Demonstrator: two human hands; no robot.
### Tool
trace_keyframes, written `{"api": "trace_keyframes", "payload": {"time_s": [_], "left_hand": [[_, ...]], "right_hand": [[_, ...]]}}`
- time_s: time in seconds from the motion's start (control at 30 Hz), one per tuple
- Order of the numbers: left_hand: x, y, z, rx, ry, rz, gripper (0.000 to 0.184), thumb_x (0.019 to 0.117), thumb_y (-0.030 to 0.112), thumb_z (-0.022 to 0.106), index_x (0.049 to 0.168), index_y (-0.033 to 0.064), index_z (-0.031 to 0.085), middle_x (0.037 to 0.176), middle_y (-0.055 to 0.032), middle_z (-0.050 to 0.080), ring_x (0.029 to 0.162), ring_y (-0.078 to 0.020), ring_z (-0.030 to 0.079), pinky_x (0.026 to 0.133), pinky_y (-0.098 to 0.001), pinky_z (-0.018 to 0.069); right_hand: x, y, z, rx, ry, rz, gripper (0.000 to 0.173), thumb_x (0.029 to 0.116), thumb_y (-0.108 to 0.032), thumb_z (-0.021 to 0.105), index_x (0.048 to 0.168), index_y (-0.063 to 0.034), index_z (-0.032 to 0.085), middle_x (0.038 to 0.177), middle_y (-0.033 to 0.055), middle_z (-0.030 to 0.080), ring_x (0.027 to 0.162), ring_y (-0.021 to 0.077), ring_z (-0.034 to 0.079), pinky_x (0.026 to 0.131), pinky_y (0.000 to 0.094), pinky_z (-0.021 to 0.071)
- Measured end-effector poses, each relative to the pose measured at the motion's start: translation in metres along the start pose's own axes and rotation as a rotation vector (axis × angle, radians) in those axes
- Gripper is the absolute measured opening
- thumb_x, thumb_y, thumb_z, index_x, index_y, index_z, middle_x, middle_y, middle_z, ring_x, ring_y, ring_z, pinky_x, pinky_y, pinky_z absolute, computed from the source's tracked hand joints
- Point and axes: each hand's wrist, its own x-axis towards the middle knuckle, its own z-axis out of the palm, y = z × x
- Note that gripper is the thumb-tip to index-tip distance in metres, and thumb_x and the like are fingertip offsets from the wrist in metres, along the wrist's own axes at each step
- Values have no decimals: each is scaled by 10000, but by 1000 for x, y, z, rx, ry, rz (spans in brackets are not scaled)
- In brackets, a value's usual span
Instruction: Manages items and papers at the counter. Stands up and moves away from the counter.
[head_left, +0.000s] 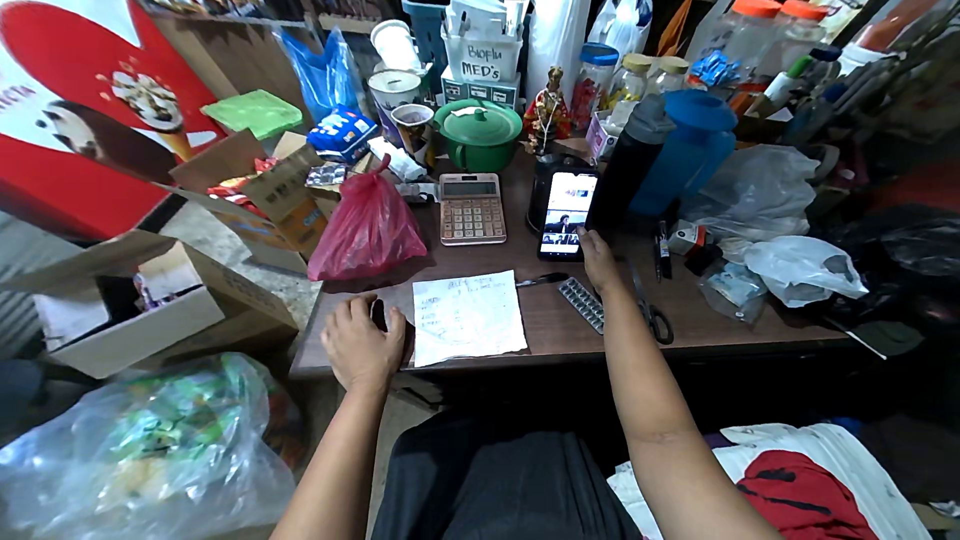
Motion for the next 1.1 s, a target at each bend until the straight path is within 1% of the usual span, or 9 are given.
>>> {"api": "trace_keyframes", "payload": {"time_s": [0.13, 0.23, 0.37, 0.43, 0.57, 0.7, 0.87, 1.0, 1.1], "left_hand": [[0, 0, 1, -3, -2, -6, 529, 950, 414, 521, 1259, 2, 643, 1313, -297, 595, 1258, -517, 527, 1026, -693, 352], [1, -1, 1, 2, 6, -2, 534, 947, 420, 516, 1254, 2, 644, 1312, -294, 595, 1253, -514, 531, 1022, -690, 355], [0, -2, 3, -3, 14, 3, 537, 945, 425, 510, 1250, 4, 646, 1316, -290, 595, 1253, -508, 533, 1027, -687, 351], [1, -2, 2, -1, 9, 3, 532, 945, 423, 515, 1249, 7, 647, 1319, -286, 595, 1256, -506, 532, 1031, -685, 351], [0, -2, 2, 1, 4, -4, 530, 947, 422, 517, 1253, 9, 647, 1327, -286, 590, 1261, -506, 527, 1028, -683, 353], [0, 0, 1, -1, 4, -2, 514, 947, 410, 518, 1238, 8, 652, 1322, -290, 591, 1258, -512, 526, 1020, -688, 357], [0, 0, -1, -7, -19, -2, 488, 957, 403, 528, 1210, 10, 668, 1336, -287, 585, 1261, -518, 522, 1021, -699, 357], [0, 0, -1, 0, -14, -2, 472, 956, 401, 541, 1196, 17, 675, 1340, -285, 584, 1267, -510, 521, 1031, -691, 356], [1, 0, 0, 7, -18, -4, 466, 959, 395, 536, 1197, 20, 676, 1342, -275, 587, 1274, -506, 518, 1038, -687, 353]], "right_hand": [[1, 2, 0, -7, 3, 1, 490, 1134, -298, 314, 1258, 108, 559, 1248, 289, 595, 1198, 309, 571, 1049, 470, 420], [1, 4, 0, 10, 8, -2, 487, 1132, -282, 308, 1277, 110, 558, 1282, 291, 588, 1227, 305, 561, 1069, 463, 409], [-1, 4, -1, 49, -11, -11, 475, 1112, -190, 299, 1396, 142, 484, 1437, 336, 497, 1380, 347, 475, 1167, 453, 339], [0, 5, -1, 42, -2, -23, 447, 1084, -151, 319, 1374, 137, 500, 1394, 331, 522, 1323, 347, 507, 1123, 458, 374], [0, 7, -1, 52, -23, -16, 463, 1071, -139, 329, 1425, 122, 473, 1442, 321, 500, 1364, 334, 487, 1151, 443, 359], [3, 9, 0, 45, -27, -17, 417, 1067, -130, 342, 1365, 107, 511, 1350, 296, 561, 1268, 311, 546, 1086, 458, 408], [1, 8, 0, 44, -33, -12, 429, 1073, -124, 345, 1396, 118, 491, 1394, 313, 538, 1313, 330, 528, 1117, 456, 395], [3, 10, 1, 29, -24, -23, 386, 1065, -114, 354, 1325, 112, 528, 1280, 297, 591, 1206, 315, 574, 1043, 461, 436], [4, 10, 1, 26, -25, -13, 392, 1060, -112, 360, 1337, 110, 527, 1284, 303, 592, 1212, 325, 576, 1046, 469, 438]]}}
